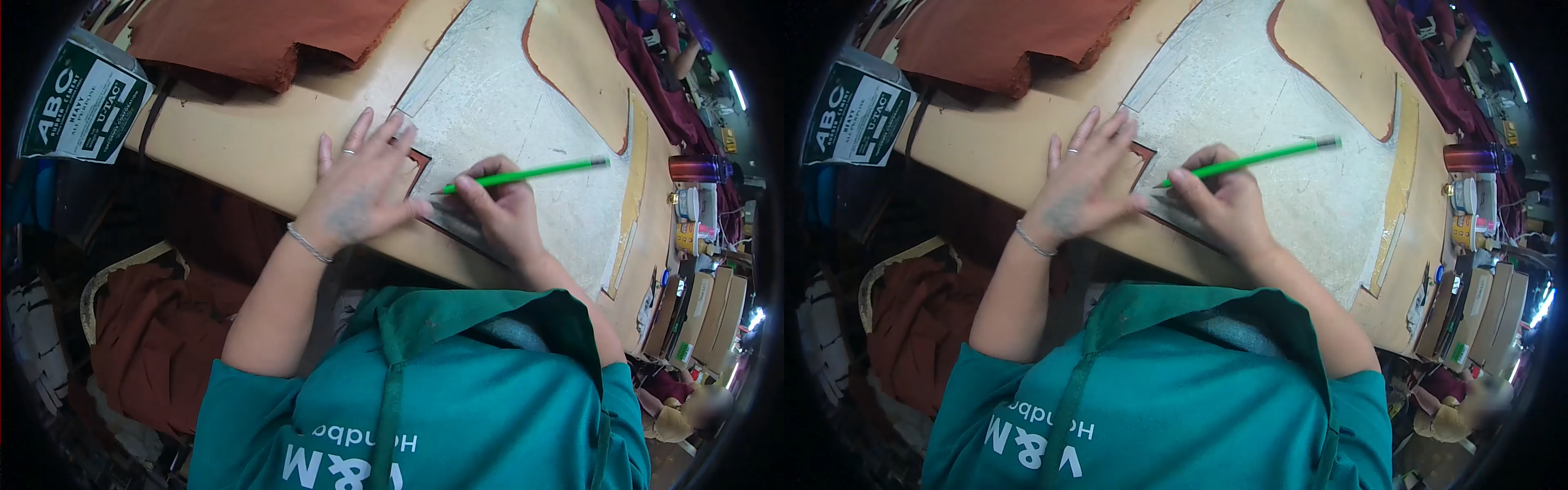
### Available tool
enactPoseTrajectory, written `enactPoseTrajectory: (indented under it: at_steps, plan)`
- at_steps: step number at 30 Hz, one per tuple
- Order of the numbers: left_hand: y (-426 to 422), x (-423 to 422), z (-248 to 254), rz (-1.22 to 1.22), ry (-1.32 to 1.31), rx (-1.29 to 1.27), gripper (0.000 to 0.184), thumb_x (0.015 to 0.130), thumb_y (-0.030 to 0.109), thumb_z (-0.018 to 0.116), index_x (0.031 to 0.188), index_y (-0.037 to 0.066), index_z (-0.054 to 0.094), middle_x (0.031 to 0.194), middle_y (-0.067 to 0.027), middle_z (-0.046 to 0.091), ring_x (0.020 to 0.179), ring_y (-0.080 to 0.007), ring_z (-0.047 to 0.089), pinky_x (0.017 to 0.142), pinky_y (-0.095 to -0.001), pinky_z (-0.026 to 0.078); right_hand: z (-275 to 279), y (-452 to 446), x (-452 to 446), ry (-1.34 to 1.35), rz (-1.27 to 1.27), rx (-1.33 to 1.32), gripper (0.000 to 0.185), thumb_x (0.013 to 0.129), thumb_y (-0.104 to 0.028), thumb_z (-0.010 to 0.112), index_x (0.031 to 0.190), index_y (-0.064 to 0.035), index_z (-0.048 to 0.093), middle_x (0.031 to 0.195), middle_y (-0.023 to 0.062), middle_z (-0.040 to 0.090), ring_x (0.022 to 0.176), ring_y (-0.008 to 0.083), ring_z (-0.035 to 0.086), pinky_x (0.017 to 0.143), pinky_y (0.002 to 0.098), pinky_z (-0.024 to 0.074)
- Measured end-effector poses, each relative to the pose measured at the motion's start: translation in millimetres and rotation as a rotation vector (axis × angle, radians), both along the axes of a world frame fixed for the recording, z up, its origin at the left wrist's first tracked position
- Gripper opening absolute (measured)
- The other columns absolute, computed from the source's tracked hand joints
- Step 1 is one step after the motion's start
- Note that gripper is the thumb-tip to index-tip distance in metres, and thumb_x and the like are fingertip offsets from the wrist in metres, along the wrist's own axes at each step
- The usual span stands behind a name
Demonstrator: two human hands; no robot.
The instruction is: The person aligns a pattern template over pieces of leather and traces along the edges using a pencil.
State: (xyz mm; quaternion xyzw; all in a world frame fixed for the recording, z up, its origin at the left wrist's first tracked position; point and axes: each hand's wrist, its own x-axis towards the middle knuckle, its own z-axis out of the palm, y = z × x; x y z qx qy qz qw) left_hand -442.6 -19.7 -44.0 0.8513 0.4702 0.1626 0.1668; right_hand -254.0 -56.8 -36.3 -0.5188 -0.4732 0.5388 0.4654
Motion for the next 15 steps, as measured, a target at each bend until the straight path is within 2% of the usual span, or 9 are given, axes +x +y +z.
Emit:
enactPoseTrajectory:
  at_steps: [2,4,5,8,10,13,14,15]
  plan:
    - [12,-7,0,0.011,-0.265,0.023,0.060,0.071,0.032,0.066,0.122,0.006,0.047,0.126,-0.0115,0.043,0.120,-0.0303,0.038,0.095,-0.0447,0.030,-7,-16,-2,-0.070,-0.021,0.112,0.016,0.080,-0.011,0.064,0.084,-0.0003,0.053,0.074,0.0052,0.058,0.072,0.0083,0.056,0.063,0.0213,0.0448]
    - [22,-10,-2,0.017,-0.528,0.036,0.051,0.073,0.026,0.066,0.115,0.002,0.053,0.116,-0.0157,0.052,0.112,-0.0321,0.047,0.093,-0.0313,0.037,-8,-21,-8,-0.149,-0.032,0.132,0.013,0.079,-0.011,0.065,0.080,-0.0010,0.057,0.074,0.0047,0.059,0.069,0.0086,0.055,0.061,0.0214,0.0441]
    - [24,-8,-1,-0.035,-0.442,0.070,0.053,0.073,0.029,0.066,0.118,0.004,0.051,0.120,-0.0151,0.049,0.115,-0.0321,0.044,0.095,-0.0354,0.035,-8,-22,-13,-0.198,-0.039,0.173,0.013,0.078,-0.011,0.065,0.079,-0.0011,0.057,0.073,0.0049,0.058,0.068,0.0088,0.055,0.061,0.0218,0.0440]
    - [22,0,-2,-0.108,-0.156,0.124,0.062,0.072,0.039,0.064,0.124,0.010,0.047,0.131,-0.0125,0.039,0.123,-0.0319,0.033,0.099,-0.0477,0.027,-20,-25,-23,-0.061,-0.047,0.179,0.013,0.078,-0.011,0.065,0.077,-0.0008,0.057,0.071,0.0057,0.058,0.065,0.0092,0.054,0.059,0.0225,0.0437]
    - [18,6,-7,-0.071,0.066,0.084,0.068,0.070,0.047,0.063,0.127,0.016,0.043,0.138,-0.0093,0.030,0.129,-0.0312,0.023,0.100,-0.0562,0.020,-22,-23,-24,-0.225,-0.022,0.276,0.013,0.078,-0.011,0.065,0.077,-0.0008,0.057,0.070,0.0060,0.058,0.065,0.0091,0.054,0.058,0.0232,0.0439]
    - [23,6,-4,-0.080,0.100,-0.066,0.076,0.065,0.056,0.062,0.130,0.022,0.039,0.143,-0.0036,0.020,0.133,-0.0289,0.012,0.098,-0.0634,0.010,-17,-27,-20,-0.402,0.002,0.390,0.011,0.079,-0.009,0.063,0.077,-0.0008,0.057,0.070,0.0055,0.057,0.065,0.0092,0.054,0.058,0.0235,0.0441]
    - [22,7,-3,-0.079,0.113,-0.061,0.076,0.066,0.055,0.062,0.130,0.022,0.039,0.143,-0.0035,0.020,0.132,-0.0290,0.013,0.099,-0.0629,0.012,-14,-29,-17,-0.449,0.013,0.423,0.010,0.080,-0.008,0.063,0.077,-0.0009,0.056,0.070,0.0052,0.057,0.065,0.0093,0.054,0.058,0.0234,0.0442]
    - [22,7,-1,-0.079,0.128,-0.055,0.076,0.066,0.055,0.062,0.130,0.021,0.039,0.143,-0.0033,0.020,0.132,-0.0290,0.014,0.099,-0.0623,0.013,-13,-34,-13,-0.359,-0.007,0.374,0.009,0.080,-0.007,0.062,0.077,-0.0009,0.056,0.070,0.0049,0.057,0.065,0.0094,0.054,0.058,0.0231,0.0441]
